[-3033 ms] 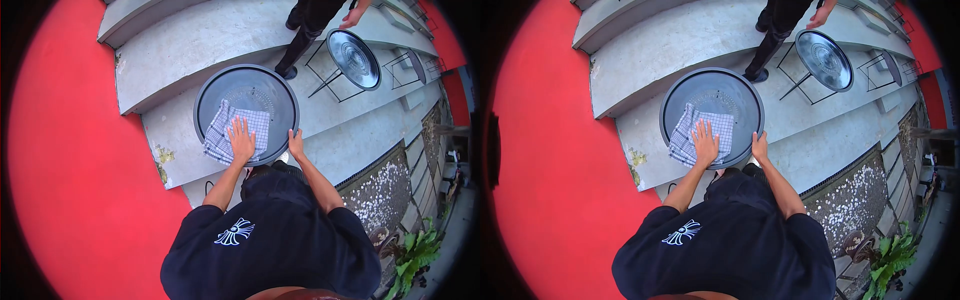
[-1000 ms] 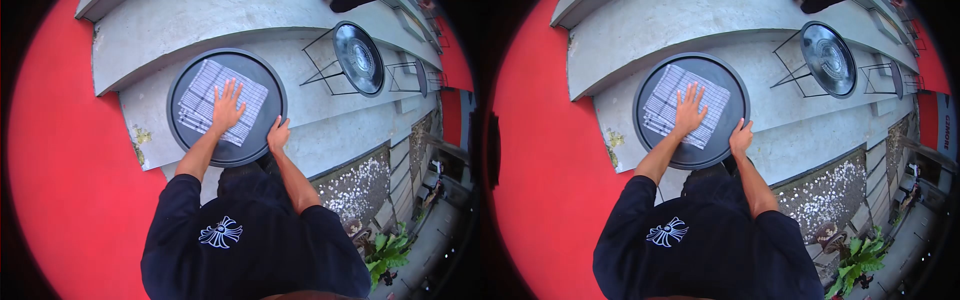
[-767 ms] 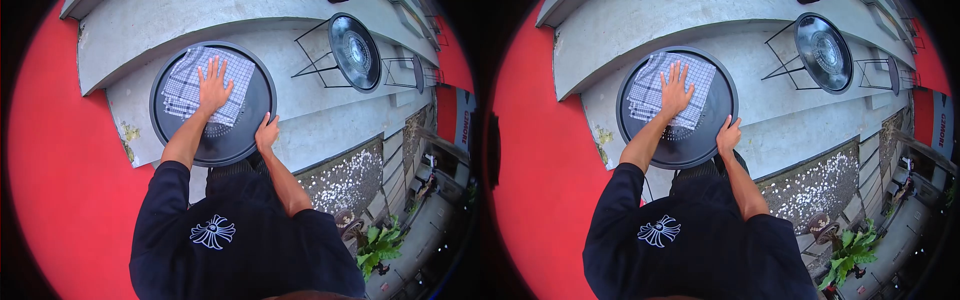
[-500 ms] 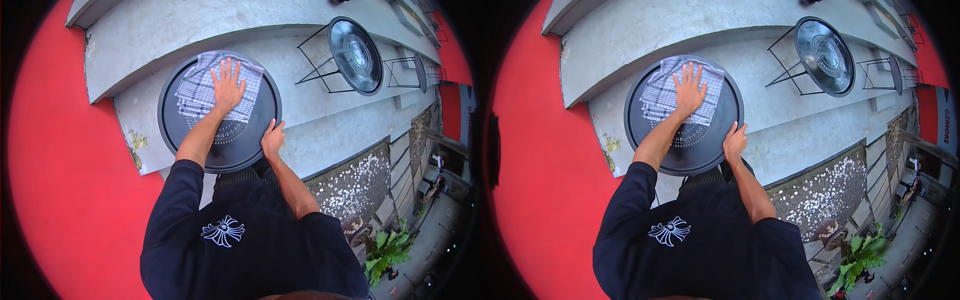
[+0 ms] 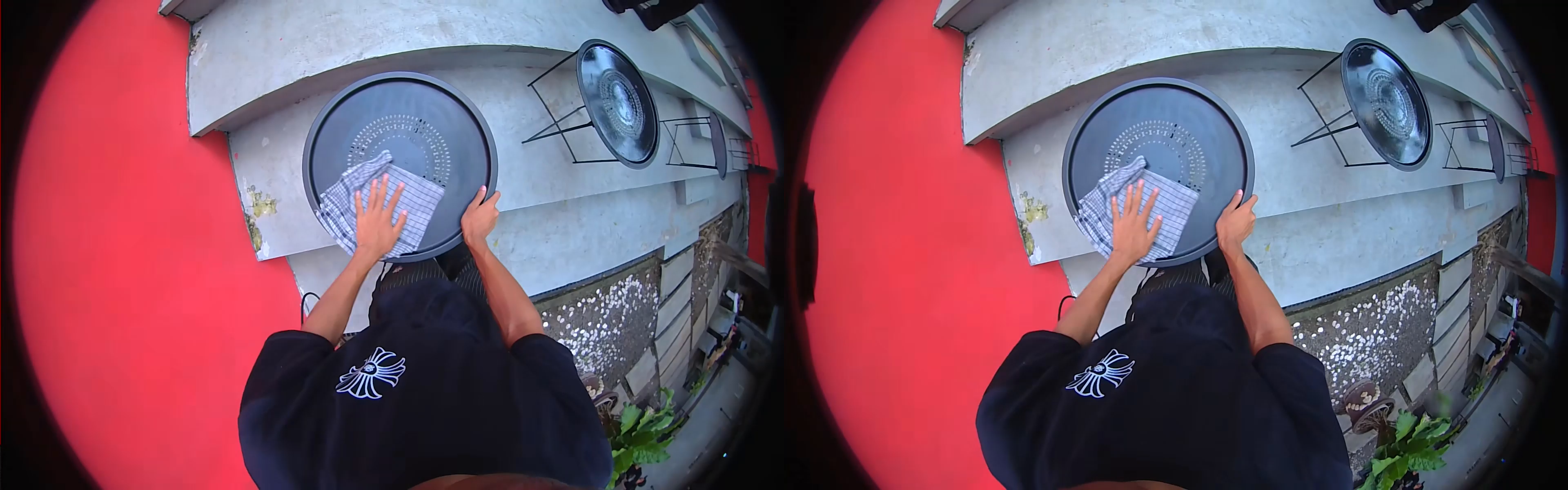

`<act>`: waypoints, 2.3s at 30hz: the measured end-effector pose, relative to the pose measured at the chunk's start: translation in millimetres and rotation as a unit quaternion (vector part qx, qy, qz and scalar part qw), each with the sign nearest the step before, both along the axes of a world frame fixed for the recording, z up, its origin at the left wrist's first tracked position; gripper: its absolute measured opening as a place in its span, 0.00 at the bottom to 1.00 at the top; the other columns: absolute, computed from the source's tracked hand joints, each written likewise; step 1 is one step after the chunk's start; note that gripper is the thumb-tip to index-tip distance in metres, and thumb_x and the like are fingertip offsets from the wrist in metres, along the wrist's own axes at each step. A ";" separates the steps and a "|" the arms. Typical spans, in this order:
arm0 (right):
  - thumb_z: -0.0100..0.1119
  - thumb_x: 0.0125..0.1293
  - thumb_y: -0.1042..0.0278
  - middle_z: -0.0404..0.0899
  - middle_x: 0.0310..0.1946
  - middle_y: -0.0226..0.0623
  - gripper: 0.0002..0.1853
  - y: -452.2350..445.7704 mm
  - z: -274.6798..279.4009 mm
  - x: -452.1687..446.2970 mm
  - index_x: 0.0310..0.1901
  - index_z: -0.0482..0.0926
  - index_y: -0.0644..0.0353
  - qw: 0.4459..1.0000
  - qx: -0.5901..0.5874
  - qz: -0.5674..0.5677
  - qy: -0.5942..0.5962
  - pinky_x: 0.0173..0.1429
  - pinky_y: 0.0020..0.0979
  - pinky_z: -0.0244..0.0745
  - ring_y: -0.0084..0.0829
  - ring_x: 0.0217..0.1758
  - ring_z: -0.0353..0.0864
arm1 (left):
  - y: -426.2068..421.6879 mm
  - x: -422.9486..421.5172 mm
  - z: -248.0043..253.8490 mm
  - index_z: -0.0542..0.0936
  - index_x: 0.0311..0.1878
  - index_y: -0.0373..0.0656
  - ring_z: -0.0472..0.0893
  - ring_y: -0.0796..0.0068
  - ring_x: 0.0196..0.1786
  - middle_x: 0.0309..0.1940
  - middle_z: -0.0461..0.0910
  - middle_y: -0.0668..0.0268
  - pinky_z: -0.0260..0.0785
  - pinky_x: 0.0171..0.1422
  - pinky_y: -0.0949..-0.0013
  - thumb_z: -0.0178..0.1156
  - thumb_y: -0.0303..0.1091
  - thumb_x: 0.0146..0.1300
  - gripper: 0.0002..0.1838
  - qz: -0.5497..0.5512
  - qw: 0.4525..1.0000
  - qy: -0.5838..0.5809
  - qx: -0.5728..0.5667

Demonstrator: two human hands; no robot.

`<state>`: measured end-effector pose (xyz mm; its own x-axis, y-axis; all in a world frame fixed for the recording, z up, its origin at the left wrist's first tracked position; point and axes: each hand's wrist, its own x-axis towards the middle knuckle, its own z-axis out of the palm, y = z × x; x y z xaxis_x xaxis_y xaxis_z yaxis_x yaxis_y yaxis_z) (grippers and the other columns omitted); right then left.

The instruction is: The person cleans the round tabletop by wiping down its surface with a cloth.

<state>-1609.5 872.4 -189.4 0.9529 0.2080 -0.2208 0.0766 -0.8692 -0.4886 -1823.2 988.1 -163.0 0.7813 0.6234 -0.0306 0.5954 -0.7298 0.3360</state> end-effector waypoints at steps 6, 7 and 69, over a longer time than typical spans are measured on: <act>0.43 0.84 0.44 0.84 0.35 0.69 0.26 3.5 7.5 -2.1 0.59 0.70 0.64 1.000 -0.007 -0.013 -0.006 0.48 0.65 0.75 0.71 0.42 0.85 | 124.5 41.7 -31.1 0.62 0.85 0.56 0.50 0.45 0.88 0.87 0.51 0.52 0.34 0.85 0.26 0.51 0.52 0.77 0.35 0.116 0.989 -0.034 0.090; 0.43 0.84 0.44 0.84 0.35 0.69 0.26 3.4 8.4 -3.5 0.59 0.70 0.64 1.000 -0.009 -0.018 -0.012 0.48 0.65 0.75 0.71 0.42 0.85 | 137.7 63.0 -41.2 0.61 0.85 0.55 0.49 0.43 0.88 0.87 0.50 0.51 0.33 0.84 0.24 0.50 0.52 0.78 0.36 0.156 0.982 -0.032 0.102; 0.54 0.82 0.66 0.67 0.67 0.68 0.45 -48.9 -26.4 -109.7 0.73 0.24 0.69 0.837 0.203 0.044 0.507 0.41 0.51 0.94 0.55 0.44 0.90 | 38.0 -132.7 -53.1 0.86 0.53 0.32 0.88 0.62 0.48 0.47 0.89 0.54 0.79 0.57 0.58 0.70 0.22 0.61 0.16 0.558 0.669 -0.437 -0.222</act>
<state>-1719.2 823.5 -215.8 0.2965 0.5210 -0.8004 -0.5002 -0.6292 -0.5949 -1955.8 1026.1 -216.0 -0.3229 0.9150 -0.2419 0.1203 0.2932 0.9484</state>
